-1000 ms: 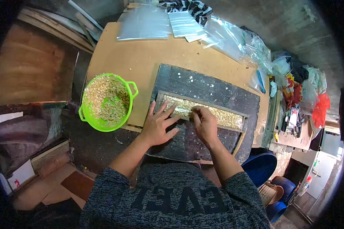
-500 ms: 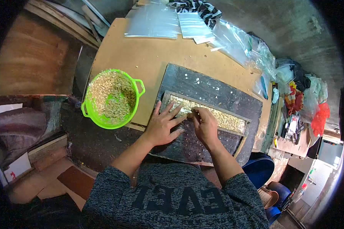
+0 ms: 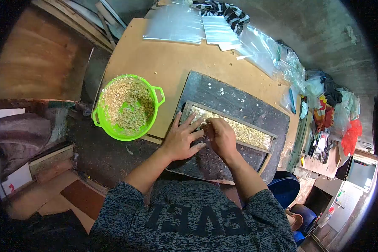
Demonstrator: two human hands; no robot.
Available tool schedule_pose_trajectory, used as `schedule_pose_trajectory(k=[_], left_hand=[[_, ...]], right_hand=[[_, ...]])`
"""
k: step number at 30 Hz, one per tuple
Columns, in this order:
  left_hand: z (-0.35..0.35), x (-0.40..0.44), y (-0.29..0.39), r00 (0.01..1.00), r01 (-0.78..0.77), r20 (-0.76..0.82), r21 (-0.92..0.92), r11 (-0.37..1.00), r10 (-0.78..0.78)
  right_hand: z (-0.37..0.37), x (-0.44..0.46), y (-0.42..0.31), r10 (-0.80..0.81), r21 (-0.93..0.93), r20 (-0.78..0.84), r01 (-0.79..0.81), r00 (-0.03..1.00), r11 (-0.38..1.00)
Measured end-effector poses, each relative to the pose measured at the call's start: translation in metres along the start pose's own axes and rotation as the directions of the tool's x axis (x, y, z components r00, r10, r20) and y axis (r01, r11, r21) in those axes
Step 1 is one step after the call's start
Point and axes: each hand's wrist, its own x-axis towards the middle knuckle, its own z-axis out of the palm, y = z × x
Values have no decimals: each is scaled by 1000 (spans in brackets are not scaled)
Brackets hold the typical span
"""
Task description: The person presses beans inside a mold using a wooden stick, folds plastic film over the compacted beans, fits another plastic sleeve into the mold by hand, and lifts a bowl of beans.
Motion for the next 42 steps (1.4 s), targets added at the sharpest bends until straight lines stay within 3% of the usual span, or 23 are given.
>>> schedule_pose_trajectory(k=[4,6,8,10,14,20,26,29,32,35,37,38,40,42], left_hand=[[-5,-4,-1,997,34,-62,-17,999,-35],[-8,-9,-4,996,52,-73,-12,999,-53],[-8,-13,-9,996,59,-74,-9,998,-59],[-9,-14,-10,996,69,-63,-3,998,-69],[-10,-16,-11,996,80,-40,-14,997,-81],[-7,-18,-11,994,85,-70,-50,995,-88],[-7,-19,-13,994,83,-70,-78,993,-88],[-5,-19,-15,994,69,-81,-55,996,-74],[-6,-20,-15,995,81,-60,-40,996,-83],[-2,-21,-16,993,76,-84,-47,996,-80],[-3,-21,-15,993,80,-85,-43,996,-83],[-3,-21,-14,993,81,-86,-40,996,-85],[-5,-21,-13,993,83,-76,-39,996,-86],[-5,-20,-14,994,83,-68,-37,996,-86]], right_hand=[[-8,-3,1,178,37,-12,-178,984,983],[-8,-4,5,335,184,20,-333,942,925],[-7,-2,4,381,200,40,-381,924,903],[-10,5,-6,321,111,56,-326,945,939],[5,8,-4,249,179,55,-255,967,950],[14,17,-12,106,89,81,-113,991,990],[17,23,-14,-54,-97,76,62,996,993],[17,24,-12,-123,-130,164,145,979,981],[14,24,-16,-62,-77,172,76,983,994],[6,22,-16,-16,-36,68,19,998,999],[5,19,-11,107,51,4,-107,994,993],[3,19,-10,108,51,5,-108,994,993],[-4,24,-14,281,114,98,-291,955,950],[0,24,-8,278,133,90,-288,956,948]])
